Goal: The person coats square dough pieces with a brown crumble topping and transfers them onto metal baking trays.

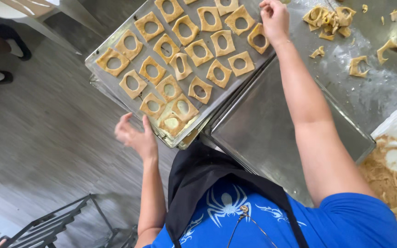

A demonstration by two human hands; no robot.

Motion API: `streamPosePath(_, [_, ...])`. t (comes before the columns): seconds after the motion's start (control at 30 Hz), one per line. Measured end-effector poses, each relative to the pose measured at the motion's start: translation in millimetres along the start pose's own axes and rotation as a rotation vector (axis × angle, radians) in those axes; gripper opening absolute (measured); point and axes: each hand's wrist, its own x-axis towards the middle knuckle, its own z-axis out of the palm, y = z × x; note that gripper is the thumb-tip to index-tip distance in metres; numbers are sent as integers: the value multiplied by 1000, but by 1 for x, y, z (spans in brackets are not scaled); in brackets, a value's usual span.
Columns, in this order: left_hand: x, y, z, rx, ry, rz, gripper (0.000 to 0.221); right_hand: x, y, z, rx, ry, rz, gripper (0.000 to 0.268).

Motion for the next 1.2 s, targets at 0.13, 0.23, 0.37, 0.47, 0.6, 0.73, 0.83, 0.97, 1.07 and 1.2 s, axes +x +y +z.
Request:
streamPosePath(0.13, [27, 40, -30, 169, 5, 354, 40, -50, -90, -16, -131, 69, -301, 8])
streamPosePath(0.23, [37, 71, 8, 77, -514, 566, 61, -117, -156, -7, -129, -83, -419, 13])
streamPosePath(0.37, [64, 103, 85, 122, -760, 820, 79, -176, -203, -26, -120, -137, -255, 15])
streamPosePath(0.47, [62, 115, 91, 169, -878, 798, 92, -216, -206, -58, -115, -69, -141, 15])
streamPosePath(0.6, [41, 161, 89, 294, -877, 936, 93, -261, -184, -110, -180, 66, 4, 14])
streamPosePath(0.73, [-24, 241, 103, -103, -1031, 1190, 94, -314, -161, -164, -274, 228, 106, 16])
streamPosePath(0.83, [-102, 301, 110, -325, -1227, 1442, 96, -366, -145, -202, -351, 365, 225, 19])
streamPosePath(0.97, [-231, 345, 112, -477, -1476, 1703, 84, -462, -100, -262, -542, 503, 430, 22])
streamPosePath(1.07, [-337, 354, 128, -534, -1504, 1842, 62, -554, -43, -322, -666, 544, 608, 21])
streamPosePath(1.2, [-487, 354, 163, -601, -1289, 1953, 43, -656, 45, -389, -831, 544, 734, 26])
